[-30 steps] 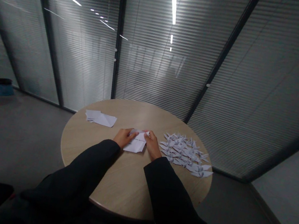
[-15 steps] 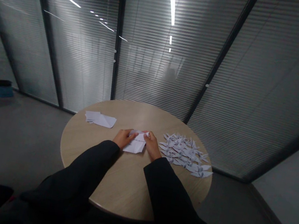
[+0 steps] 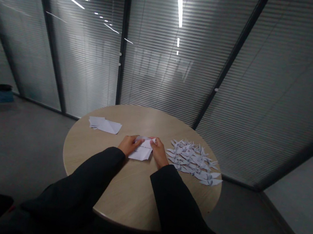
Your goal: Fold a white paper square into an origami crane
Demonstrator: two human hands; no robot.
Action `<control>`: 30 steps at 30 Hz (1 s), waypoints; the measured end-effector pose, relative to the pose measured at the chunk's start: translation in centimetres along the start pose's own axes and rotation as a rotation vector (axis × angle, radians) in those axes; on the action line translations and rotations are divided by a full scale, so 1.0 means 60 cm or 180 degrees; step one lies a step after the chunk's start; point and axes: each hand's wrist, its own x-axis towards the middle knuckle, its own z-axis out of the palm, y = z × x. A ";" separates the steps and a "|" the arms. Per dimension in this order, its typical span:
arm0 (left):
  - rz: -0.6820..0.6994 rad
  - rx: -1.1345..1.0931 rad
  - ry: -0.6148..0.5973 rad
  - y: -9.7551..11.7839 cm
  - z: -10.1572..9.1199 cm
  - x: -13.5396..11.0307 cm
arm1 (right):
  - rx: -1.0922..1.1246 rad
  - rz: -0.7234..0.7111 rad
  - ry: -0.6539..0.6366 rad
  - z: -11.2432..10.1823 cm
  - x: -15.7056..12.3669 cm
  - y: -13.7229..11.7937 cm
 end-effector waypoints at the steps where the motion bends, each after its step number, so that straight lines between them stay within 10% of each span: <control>1: -0.0004 -0.0007 0.0001 0.001 0.000 0.000 | -0.0001 0.0000 0.0002 0.000 -0.001 -0.001; 30: 0.0057 -0.0066 0.0002 -0.004 0.002 0.001 | 0.0065 -0.0017 -0.0034 -0.002 0.001 0.002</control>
